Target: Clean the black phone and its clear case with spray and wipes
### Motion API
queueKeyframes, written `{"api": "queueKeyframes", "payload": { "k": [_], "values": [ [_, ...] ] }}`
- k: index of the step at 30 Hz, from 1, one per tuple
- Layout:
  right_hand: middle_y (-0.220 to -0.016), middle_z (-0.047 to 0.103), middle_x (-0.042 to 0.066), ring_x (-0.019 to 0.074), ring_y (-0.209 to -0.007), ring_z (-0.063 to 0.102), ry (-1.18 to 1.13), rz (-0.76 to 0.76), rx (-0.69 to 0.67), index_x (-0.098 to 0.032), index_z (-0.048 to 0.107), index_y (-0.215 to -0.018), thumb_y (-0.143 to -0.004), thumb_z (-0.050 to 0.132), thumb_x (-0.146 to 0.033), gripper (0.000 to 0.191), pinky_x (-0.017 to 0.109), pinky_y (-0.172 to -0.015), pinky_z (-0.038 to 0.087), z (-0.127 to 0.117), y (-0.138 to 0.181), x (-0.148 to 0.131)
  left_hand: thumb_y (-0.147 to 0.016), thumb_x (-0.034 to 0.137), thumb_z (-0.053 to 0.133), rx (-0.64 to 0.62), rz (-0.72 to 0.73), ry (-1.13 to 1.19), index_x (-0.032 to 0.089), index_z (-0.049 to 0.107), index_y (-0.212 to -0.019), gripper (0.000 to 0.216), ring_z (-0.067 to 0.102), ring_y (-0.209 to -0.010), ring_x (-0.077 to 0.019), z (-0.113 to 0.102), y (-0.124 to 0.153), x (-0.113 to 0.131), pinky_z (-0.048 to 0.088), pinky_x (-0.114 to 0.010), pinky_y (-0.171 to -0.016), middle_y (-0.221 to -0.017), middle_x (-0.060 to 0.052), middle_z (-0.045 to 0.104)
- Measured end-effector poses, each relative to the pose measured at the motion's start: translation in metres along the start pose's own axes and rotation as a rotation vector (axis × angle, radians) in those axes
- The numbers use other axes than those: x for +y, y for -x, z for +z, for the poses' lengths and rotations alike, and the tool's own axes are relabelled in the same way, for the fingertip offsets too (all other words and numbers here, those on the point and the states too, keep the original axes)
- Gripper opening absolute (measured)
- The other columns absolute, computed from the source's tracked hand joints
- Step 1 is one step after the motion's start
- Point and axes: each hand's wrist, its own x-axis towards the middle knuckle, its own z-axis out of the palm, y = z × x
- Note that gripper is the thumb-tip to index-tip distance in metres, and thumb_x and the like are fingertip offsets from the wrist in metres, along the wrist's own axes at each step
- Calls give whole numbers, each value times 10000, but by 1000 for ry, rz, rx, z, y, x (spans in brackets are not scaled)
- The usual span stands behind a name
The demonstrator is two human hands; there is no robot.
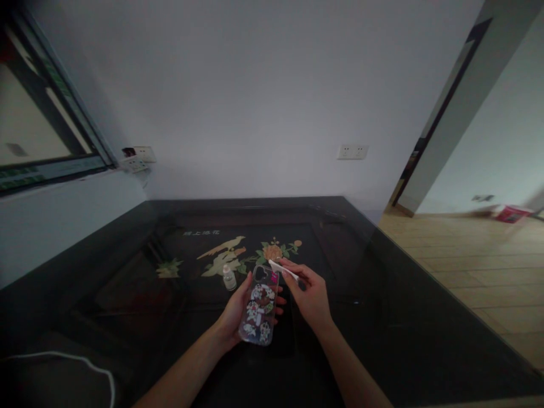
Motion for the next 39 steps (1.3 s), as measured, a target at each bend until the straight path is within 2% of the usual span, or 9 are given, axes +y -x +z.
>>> {"api": "queueKeyframes", "payload": {
  "k": [7, 15, 19, 24, 27, 31, 33, 35, 39],
  "values": [
    [-1161, 775, 81, 282, -1162, 700, 145, -69, -139, -239, 780, -1009, -913, 701, -314, 145, 472, -1093, 500, 3, 5, -4, -1004, 630, 328, 33, 36, 44, 45, 688, -1107, 694, 719, -709, -244, -1, -1, 0, 561, -335, -632, -905, -172, 743],
    [-1006, 813, 44, 240, -961, 761, 229, -63, -422, -274, 811, -1005, -883, 741, -337, 154, 349, -891, 581, 4, 16, -15, -1016, 598, 339, 88, 110, 57, 43, 704, -1127, 673, 707, -681, -218, -2, -2, 1, 535, -287, -639, -843, -150, 758],
    [-861, 810, 46, 210, -773, 737, 252, 50, -473, -255, 831, -906, -808, 809, -398, 174, 295, -730, 569, 3, 21, -19, -1018, 600, 329, 134, 115, 49, 30, 727, -1053, 695, 686, -637, -191, 0, -2, 3, 511, -259, -608, -806, -139, 751],
    [-811, 787, 49, 188, -707, 709, -85, 289, -726, -193, 813, -873, -768, 832, -432, 262, 277, -657, 539, 4, 23, -19, -998, 638, 354, 148, 119, 28, 51, 722, -1064, 696, 698, -665, -207, -1, -1, 3, 514, -276, -599, -838, -135, 751],
    [-799, 769, 43, 182, -696, 700, -171, 343, -580, -176, 782, -867, -770, 826, -465, 308, 280, -657, 546, 5, 17, -18, -994, 641, 365, 110, 111, 17, 55, 701, -1120, 687, 710, -684, -215, -4, -3, 1, 522, -273, -607, -842, -141, 751],
    [-781, 745, 39, 206, -691, 691, -106, 283, -41, -182, 711, -892, -787, 788, -549, 390, 292, -626, 567, 0, 2, -10, -964, 659, 429, 53, 74, -10, 73, 673, -1162, 665, 714, -670, -226, -6, -5, -1, 540, -291, -589, -837, -137, 744],
    [-819, 753, 49, 226, -734, 704, -43, 223, 130, -188, 697, -931, -799, 775, -554, 397, 310, -660, 585, -3, -4, -5, -956, 666, 442, 55, 68, -16, 71, 676, -1143, 667, 712, -666, -219, -5, -4, -1, 543, -290, -579, -849, -135, 738],
    [-877, 770, 73, 246, -776, 722, 0, 173, 194, -187, 701, -953, -818, 759, -548, 389, 331, -694, 602, -5, -6, -2, -965, 659, 429, 73, 67, -27, 62, 688, -1111, 667, 706, -666, -209, -4, -2, 0, 544, -287, -569, -865, -135, 733],
    [-1079, 785, 124, 292, -922, 751, 27, 130, 161, -173, 757, -1033, -853, 731, -504, 378, 404, -825, 625, -1, -3, -3, -976, 636, 428, 102, 63, -55, 56, 703, -1081, 651, 693, -642, -196, 0, 0, 2, 542, -288, -553, -859, -128, 729]
  ]
}}
